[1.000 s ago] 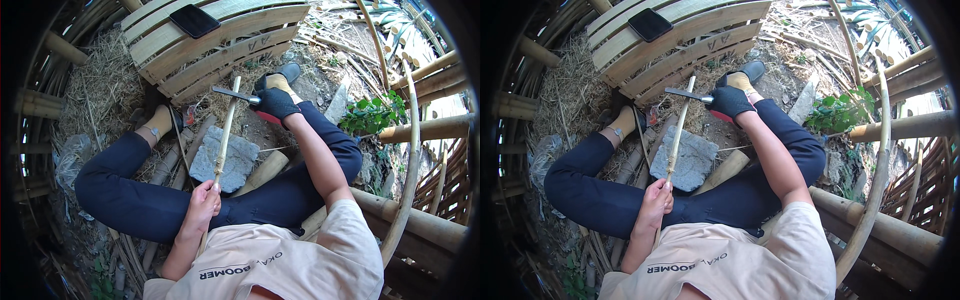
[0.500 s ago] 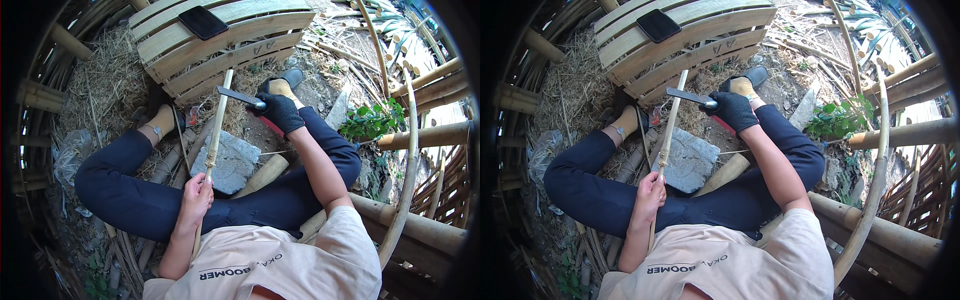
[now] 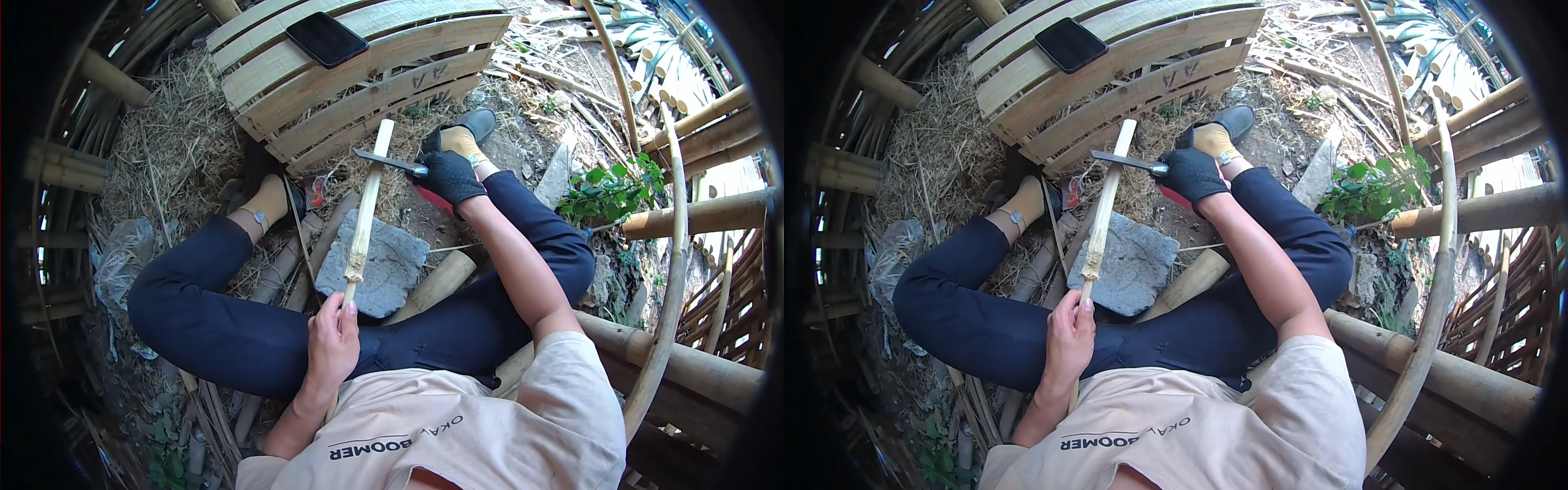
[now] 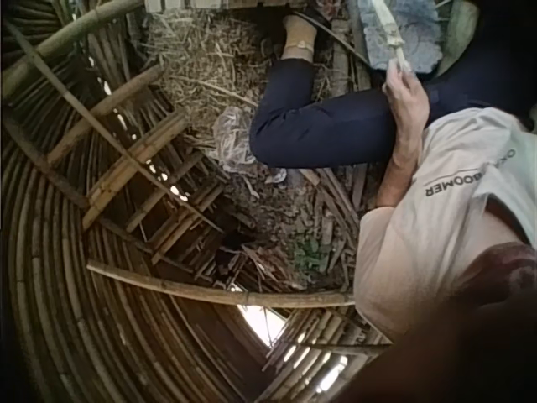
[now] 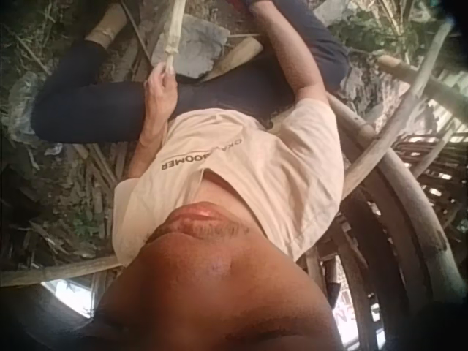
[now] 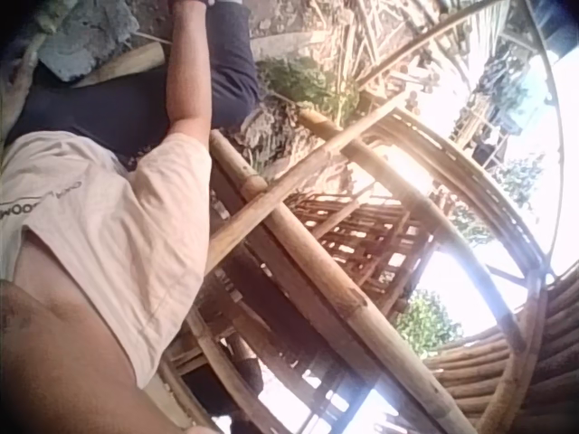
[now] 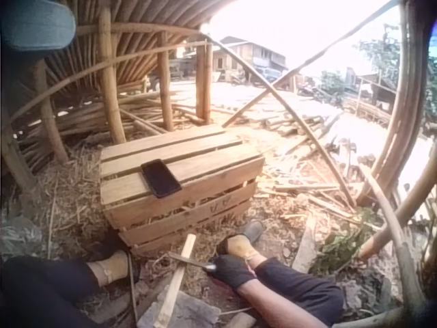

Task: The person shaves thin layers off a wooden stick using a small blade, resting the stick against a stone block placed on the ground between their legs.

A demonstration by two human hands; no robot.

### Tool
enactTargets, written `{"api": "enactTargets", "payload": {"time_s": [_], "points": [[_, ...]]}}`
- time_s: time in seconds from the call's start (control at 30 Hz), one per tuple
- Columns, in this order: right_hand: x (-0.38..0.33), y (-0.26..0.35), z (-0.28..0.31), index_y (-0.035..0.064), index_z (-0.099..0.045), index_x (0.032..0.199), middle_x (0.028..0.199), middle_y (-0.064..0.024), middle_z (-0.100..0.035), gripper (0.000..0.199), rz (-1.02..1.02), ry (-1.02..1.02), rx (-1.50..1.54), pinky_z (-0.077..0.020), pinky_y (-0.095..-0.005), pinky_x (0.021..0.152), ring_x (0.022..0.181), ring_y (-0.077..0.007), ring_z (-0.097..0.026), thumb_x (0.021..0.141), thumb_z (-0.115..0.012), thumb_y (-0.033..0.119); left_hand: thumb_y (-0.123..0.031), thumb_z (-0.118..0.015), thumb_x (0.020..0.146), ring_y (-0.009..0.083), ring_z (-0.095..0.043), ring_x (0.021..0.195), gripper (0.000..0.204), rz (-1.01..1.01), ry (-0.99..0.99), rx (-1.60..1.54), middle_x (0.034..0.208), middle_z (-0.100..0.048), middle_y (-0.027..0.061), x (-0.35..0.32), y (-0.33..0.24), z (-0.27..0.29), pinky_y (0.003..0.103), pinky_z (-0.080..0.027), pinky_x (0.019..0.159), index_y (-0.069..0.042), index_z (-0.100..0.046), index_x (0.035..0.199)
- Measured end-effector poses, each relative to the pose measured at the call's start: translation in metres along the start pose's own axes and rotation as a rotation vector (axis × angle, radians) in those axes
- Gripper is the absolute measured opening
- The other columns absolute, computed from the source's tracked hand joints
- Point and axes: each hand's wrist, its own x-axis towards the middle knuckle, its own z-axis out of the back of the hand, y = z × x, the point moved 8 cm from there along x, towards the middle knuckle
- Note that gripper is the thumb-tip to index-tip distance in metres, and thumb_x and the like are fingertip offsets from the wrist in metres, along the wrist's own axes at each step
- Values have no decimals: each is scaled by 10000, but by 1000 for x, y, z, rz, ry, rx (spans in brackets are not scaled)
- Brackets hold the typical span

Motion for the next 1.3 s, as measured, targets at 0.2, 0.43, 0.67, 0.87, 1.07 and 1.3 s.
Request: {"api": "enactTargets", "payload": {"time_s": [0.2,0.43,0.67,0.87,1.07,1.3], "points": [[9,-13,-13,156,-753,875,816,-139,-719,237,-25,-9,-68,-549,-444,711,782,-338,-703,831,-659,369,-128,-532,994,131,-466,489,163,94,36,-75,562,-502,78,-2,22,-4,337,-368,479,21,-573,942],[12,-53,-1,186,-753,918,838,-130,-724,251,-106,-110,11,-547,-447,720,792,-339,-704,842,-651,402,-159,-510,1028,47,-399,494,184,200,144,-319,592,-463,-4,-4,39,-23,265,-308,446,-6,-547,933],[-9,12,-9,174,-747,863,815,-129,-719,190,-27,54,13,-554,-449,733,802,-338,-703,809,-666,337,-250,-499,1054,3,-317,451,220,315,202,-578,570,-367,-72,3,33,-24,189,-239,397,-78,-501,918],[6,0,-12,182,-747,855,814,-128,-717,166,-45,-30,38,-556,-454,738,806,-338,-703,801,-655,310,-203,-496,1047,23,-381,502,197,226,143,-409,603,-431,-44,-2,25,-13,213,-304,438,-29,-524,958],[14,-26,-17,162,-751,875,822,-151,-717,188,-101,-37,7,-555,-448,723,791,-354,-703,808,-651,306,-168,-491,1044,18,-375,509,171,265,182,-436,605,-415,-51,-10,25,-19,211,-294,442,-30,-529,950],[7,-16,-15,141,-746,916,839,-149,-721,250,-56,-45,1,-550,-439,742,805,-353,-702,834,-646,354,-193,-508,1047,5,-329,465,187,299,240,-636,584,-385,-71,-11,10,-22,197,-244,416,-48,-502,929]]}}
